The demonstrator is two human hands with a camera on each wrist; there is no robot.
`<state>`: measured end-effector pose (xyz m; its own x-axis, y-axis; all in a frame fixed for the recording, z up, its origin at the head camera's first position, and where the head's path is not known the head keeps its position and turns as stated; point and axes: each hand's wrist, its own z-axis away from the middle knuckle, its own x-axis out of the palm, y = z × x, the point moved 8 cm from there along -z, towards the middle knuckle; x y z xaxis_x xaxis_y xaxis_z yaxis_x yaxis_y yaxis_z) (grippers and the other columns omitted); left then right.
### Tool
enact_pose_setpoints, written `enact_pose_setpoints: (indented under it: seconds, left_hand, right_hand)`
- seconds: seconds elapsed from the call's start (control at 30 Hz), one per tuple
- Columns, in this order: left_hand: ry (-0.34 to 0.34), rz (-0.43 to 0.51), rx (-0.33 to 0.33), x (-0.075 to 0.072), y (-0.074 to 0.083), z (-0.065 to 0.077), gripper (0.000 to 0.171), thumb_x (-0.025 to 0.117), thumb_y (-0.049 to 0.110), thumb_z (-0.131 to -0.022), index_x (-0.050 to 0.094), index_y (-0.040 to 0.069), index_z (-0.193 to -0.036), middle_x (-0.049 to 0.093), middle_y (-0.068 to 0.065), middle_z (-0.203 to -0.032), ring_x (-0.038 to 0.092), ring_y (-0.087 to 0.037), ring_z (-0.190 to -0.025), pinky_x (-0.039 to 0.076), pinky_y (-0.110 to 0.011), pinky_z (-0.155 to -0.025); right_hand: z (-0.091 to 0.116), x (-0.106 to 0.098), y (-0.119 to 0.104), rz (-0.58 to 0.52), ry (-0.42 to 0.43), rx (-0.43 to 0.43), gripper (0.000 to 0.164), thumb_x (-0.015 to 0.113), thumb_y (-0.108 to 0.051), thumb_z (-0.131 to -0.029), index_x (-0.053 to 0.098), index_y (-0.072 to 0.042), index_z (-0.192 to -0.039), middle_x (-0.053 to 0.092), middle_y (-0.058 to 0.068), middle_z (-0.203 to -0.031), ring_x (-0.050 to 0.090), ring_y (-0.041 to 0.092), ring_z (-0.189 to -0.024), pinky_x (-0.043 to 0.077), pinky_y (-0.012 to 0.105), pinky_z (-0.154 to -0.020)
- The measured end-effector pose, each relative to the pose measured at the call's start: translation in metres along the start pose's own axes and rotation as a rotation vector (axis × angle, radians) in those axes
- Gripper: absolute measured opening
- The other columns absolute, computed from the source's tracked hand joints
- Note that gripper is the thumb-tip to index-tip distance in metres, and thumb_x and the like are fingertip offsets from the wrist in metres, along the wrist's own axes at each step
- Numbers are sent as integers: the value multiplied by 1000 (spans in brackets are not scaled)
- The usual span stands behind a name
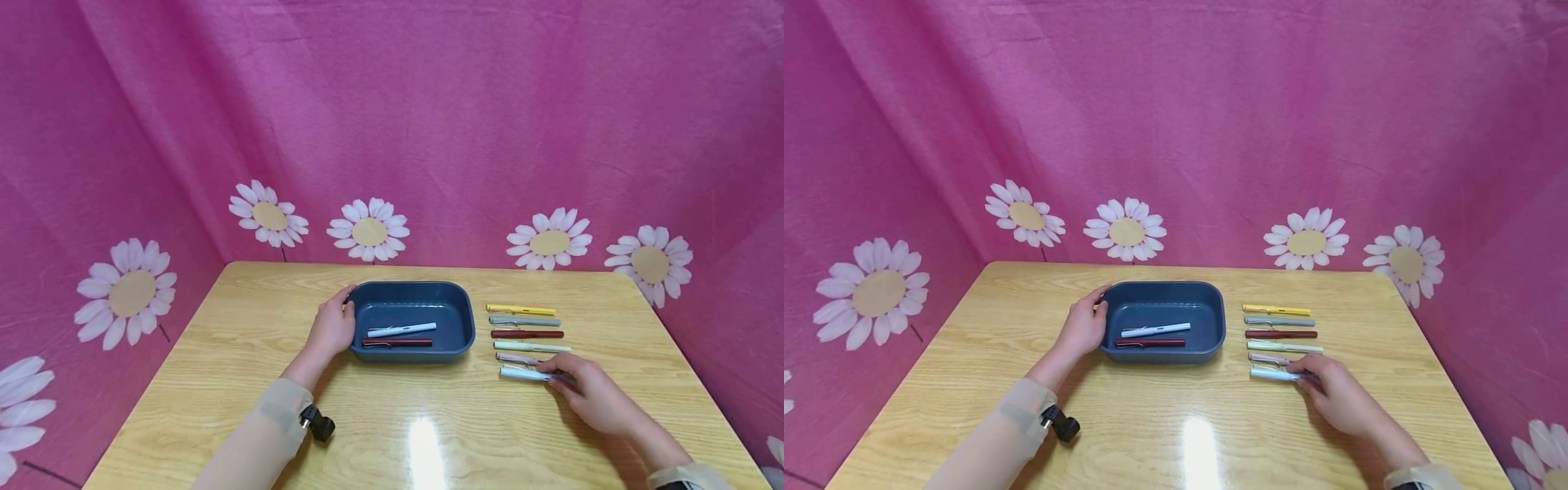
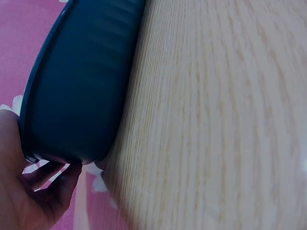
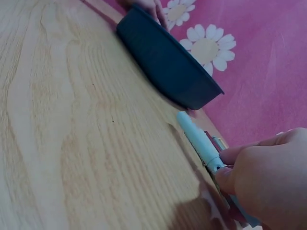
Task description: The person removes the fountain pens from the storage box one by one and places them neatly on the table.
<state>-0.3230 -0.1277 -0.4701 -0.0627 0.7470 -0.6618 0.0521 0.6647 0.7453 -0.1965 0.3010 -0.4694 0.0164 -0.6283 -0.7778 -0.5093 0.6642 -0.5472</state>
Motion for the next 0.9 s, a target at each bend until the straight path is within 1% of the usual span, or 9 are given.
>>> enact_pose_setpoints:
  seconds: [0.17, 0.23, 0.5, 0.77, 0.9]
  left_hand:
    - [-7, 5, -12, 1, -1, 1, 45, 46, 15, -113, 52, 11, -157, 59, -20, -149, 53, -38, -139, 43, -56, -114]
    - [-10, 7, -16, 1, -1, 1, 45, 46, 16, -113, 52, 11, -157, 59, -20, -149, 53, -38, -139, 43, -56, -114]
    - [-10, 8, -17, 0, -1, 0, 45, 45, 17, -114, 52, 11, -157, 58, -20, -150, 52, -37, -140, 42, -55, -114]
    - [-10, -2, -10, -1, -1, -1, 45, 45, 16, -113, 52, 12, -157, 59, -19, -150, 53, -38, -139, 43, -56, -113]
    - [-6, -3, -6, 0, -1, -1, 45, 45, 16, -113, 52, 12, -157, 59, -20, -149, 53, -38, -139, 43, -56, -113]
  right_hand:
    - [2, 4, 0, 7, 10, -40, 41, 77, 17, -85, 75, -19, -106, 70, -10, -105, 66, 9, -97, 52, 18, -84]
    - [3, 5, -1, 29, 12, -48, 42, 78, 16, -85, 75, -19, -106, 69, -10, -107, 65, 8, -98, 52, 19, -85]
    - [-1, 6, -1, 95, -32, -36, 40, 77, 17, -86, 76, -17, -107, 66, -8, -109, 65, 10, -99, 59, 34, -83]
    - [-3, 6, -1, 111, -32, -51, 41, 77, 17, -85, 76, -17, -108, 66, -9, -110, 65, 10, -99, 59, 32, -83]
    - [-4, 7, 0, 113, -39, -43, 42, 77, 17, -85, 76, -17, -109, 66, -10, -110, 65, 10, -100, 59, 32, -83]
